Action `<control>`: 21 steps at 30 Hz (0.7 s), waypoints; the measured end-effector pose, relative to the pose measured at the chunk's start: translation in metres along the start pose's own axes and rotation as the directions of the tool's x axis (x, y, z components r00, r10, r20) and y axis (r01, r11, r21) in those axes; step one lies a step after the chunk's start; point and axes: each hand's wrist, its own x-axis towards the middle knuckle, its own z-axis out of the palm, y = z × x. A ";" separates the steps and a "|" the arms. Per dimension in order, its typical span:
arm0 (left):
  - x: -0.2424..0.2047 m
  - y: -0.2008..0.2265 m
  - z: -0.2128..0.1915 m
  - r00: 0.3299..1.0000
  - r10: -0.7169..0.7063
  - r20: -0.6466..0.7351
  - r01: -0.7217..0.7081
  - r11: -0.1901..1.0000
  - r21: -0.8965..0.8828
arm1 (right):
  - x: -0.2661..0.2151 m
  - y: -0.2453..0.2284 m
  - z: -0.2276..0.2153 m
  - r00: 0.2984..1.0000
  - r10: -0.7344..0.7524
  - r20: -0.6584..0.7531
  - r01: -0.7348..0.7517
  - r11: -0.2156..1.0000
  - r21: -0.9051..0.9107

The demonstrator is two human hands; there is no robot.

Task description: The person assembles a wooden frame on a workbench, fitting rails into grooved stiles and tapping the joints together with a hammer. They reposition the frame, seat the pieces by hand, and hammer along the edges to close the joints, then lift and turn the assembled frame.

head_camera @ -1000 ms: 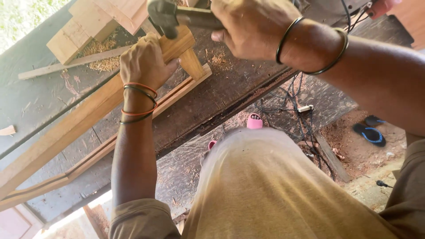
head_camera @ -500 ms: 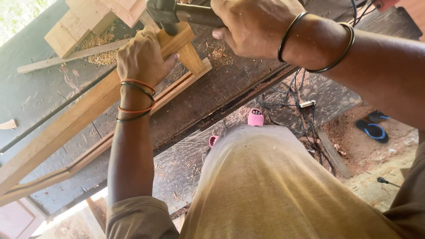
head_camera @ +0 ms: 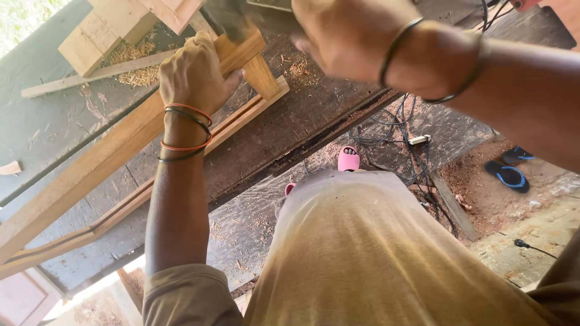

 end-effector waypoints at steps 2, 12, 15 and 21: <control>0.000 0.002 -0.001 1.000 -0.004 0.009 0.004 1.000 -0.012 | -0.006 0.002 0.007 0.997 -0.034 -0.068 0.035 0.999 0.017; 0.014 -0.012 0.002 0.990 -0.032 0.138 0.044 0.996 -0.079 | -0.030 0.025 0.081 0.941 0.231 -0.247 -0.052 0.822 0.567; 0.033 -0.029 0.006 0.998 -0.001 0.066 0.010 0.991 -0.134 | -0.075 0.031 0.102 0.862 0.496 0.109 -0.465 0.686 0.560; 0.061 -0.058 0.025 0.996 0.087 0.034 -0.088 0.996 0.033 | -0.171 0.031 0.179 0.467 0.553 0.690 -0.877 0.188 0.442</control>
